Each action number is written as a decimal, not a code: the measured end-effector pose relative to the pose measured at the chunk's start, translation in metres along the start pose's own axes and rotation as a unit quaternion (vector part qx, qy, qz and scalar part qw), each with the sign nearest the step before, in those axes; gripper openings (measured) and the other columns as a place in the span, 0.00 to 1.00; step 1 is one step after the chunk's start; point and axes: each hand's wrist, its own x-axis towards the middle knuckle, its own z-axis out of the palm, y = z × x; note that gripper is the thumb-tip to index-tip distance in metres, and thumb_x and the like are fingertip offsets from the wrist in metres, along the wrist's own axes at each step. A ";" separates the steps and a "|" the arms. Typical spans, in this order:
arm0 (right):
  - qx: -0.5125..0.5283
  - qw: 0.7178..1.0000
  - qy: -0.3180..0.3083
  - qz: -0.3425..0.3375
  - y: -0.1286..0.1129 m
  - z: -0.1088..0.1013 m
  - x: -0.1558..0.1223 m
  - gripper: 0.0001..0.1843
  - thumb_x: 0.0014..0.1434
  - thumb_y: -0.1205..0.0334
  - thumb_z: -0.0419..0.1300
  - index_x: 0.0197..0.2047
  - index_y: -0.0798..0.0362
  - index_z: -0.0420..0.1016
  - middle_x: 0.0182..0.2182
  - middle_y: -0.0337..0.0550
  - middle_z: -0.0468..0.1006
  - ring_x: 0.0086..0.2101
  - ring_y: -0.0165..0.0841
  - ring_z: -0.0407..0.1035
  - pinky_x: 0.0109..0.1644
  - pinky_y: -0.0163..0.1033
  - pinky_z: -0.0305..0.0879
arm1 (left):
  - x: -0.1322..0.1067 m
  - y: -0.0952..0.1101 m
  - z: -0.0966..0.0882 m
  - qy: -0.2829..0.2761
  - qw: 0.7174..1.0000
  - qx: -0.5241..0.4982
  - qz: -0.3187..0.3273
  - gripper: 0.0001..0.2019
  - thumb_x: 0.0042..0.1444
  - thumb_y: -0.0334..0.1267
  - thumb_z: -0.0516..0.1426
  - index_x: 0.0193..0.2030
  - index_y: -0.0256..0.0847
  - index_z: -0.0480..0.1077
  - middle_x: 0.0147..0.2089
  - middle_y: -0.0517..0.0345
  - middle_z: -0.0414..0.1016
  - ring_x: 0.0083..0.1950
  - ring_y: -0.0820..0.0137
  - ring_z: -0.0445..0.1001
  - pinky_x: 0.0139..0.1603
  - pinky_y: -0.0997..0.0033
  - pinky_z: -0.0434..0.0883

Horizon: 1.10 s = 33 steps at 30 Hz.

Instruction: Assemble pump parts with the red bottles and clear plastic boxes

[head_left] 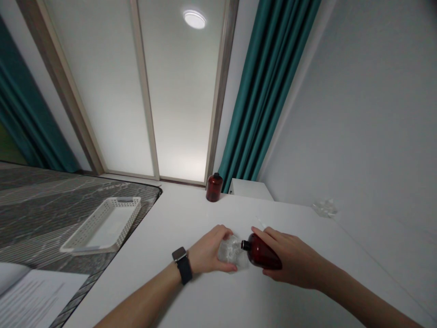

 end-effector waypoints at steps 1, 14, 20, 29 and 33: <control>0.002 1.000 -0.002 0.001 -0.001 -0.001 0.000 0.48 0.48 0.63 0.67 0.70 0.49 0.54 0.56 0.57 0.73 0.50 0.51 0.73 0.51 0.55 0.70 | 0.000 0.000 0.000 0.000 1.000 0.000 0.000 0.33 0.38 0.44 0.74 0.49 0.38 0.65 0.46 0.51 0.71 0.45 0.58 0.71 0.47 0.61 0.70; -0.009 1.000 0.010 -0.006 -0.001 0.000 0.000 0.48 0.48 0.63 0.67 0.70 0.49 0.54 0.55 0.57 0.74 0.49 0.50 0.74 0.49 0.52 0.70 | 0.000 -0.002 0.000 -0.003 1.000 -0.002 0.008 0.34 0.39 0.46 0.74 0.50 0.39 0.65 0.47 0.51 0.71 0.45 0.59 0.71 0.47 0.59 0.70; -0.016 1.000 0.022 -0.015 0.002 0.003 -0.001 0.49 0.48 0.62 0.67 0.70 0.48 0.53 0.56 0.56 0.73 0.50 0.50 0.73 0.50 0.52 0.71 | 0.000 -0.003 0.001 0.003 1.000 -0.005 0.009 0.33 0.39 0.46 0.74 0.50 0.40 0.65 0.46 0.53 0.70 0.45 0.59 0.71 0.48 0.60 0.70; -0.011 1.000 0.019 -0.012 0.002 0.003 -0.001 0.48 0.48 0.62 0.66 0.70 0.48 0.54 0.56 0.56 0.73 0.50 0.50 0.73 0.49 0.53 0.70 | 0.000 -0.002 0.000 -0.003 1.000 -0.006 0.010 0.34 0.40 0.45 0.74 0.51 0.40 0.64 0.47 0.50 0.70 0.46 0.58 0.71 0.48 0.58 0.70; -0.014 1.000 0.022 -0.015 0.003 0.003 -0.001 0.48 0.48 0.62 0.67 0.70 0.47 0.53 0.55 0.55 0.73 0.50 0.50 0.73 0.50 0.53 0.70 | 0.000 -0.002 0.000 -0.003 1.000 -0.003 0.007 0.35 0.40 0.46 0.73 0.52 0.41 0.64 0.47 0.51 0.70 0.46 0.58 0.71 0.48 0.58 0.70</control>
